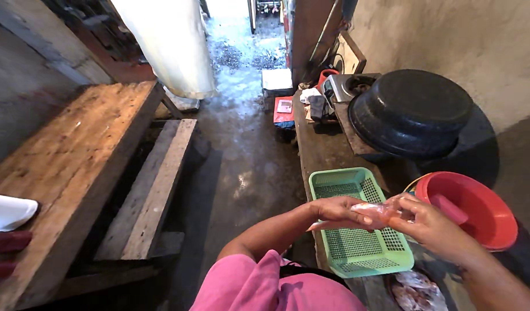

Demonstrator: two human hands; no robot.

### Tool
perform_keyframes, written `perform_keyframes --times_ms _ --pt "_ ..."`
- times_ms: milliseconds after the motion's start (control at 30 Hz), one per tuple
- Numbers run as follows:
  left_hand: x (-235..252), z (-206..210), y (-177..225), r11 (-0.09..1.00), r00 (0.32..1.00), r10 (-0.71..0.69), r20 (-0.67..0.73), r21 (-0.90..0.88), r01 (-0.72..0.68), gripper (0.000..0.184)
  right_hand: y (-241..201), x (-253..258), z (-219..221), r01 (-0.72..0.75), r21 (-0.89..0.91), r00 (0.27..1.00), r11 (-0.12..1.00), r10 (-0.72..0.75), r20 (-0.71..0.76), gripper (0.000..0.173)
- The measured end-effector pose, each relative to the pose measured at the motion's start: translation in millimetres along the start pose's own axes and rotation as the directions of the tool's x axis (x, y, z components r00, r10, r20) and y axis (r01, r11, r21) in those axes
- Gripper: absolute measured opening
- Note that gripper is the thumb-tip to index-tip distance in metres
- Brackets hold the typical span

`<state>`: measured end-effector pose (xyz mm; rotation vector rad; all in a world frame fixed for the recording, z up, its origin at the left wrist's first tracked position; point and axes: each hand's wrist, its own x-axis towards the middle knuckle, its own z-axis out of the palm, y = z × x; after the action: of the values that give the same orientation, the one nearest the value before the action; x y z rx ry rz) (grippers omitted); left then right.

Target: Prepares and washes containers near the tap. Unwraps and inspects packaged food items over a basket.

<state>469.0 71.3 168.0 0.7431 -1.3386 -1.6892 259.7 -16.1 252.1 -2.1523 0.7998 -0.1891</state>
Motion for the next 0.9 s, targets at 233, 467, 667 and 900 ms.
perform_keyframes --times_ms 233,467,667,900 --pt "-3.0 -1.7 3.2 0.998 0.998 -0.037 -0.053 0.053 0.040 0.024 -1.9 -4.7 -1.4 0.122 -0.071 0.952 0.990 -0.137 -0.273 0.021" --pt "-2.6 2.5 3.6 0.999 0.999 -0.021 -0.030 -0.035 0.019 0.040 3.6 -2.1 3.6 0.138 -0.129 0.974 0.982 -0.158 -0.160 0.025" --pt "-2.5 2.6 -1.2 0.992 0.999 0.017 -0.035 -0.125 -0.022 0.065 1.6 -0.3 4.9 0.109 -0.146 0.982 0.983 -0.130 -0.139 0.029" --pt "1.0 3.7 -3.2 0.987 1.000 0.004 -0.028 -0.160 -0.008 0.070 -3.7 2.9 2.0 0.010 -0.117 1.000 0.993 -0.011 -0.010 0.024"
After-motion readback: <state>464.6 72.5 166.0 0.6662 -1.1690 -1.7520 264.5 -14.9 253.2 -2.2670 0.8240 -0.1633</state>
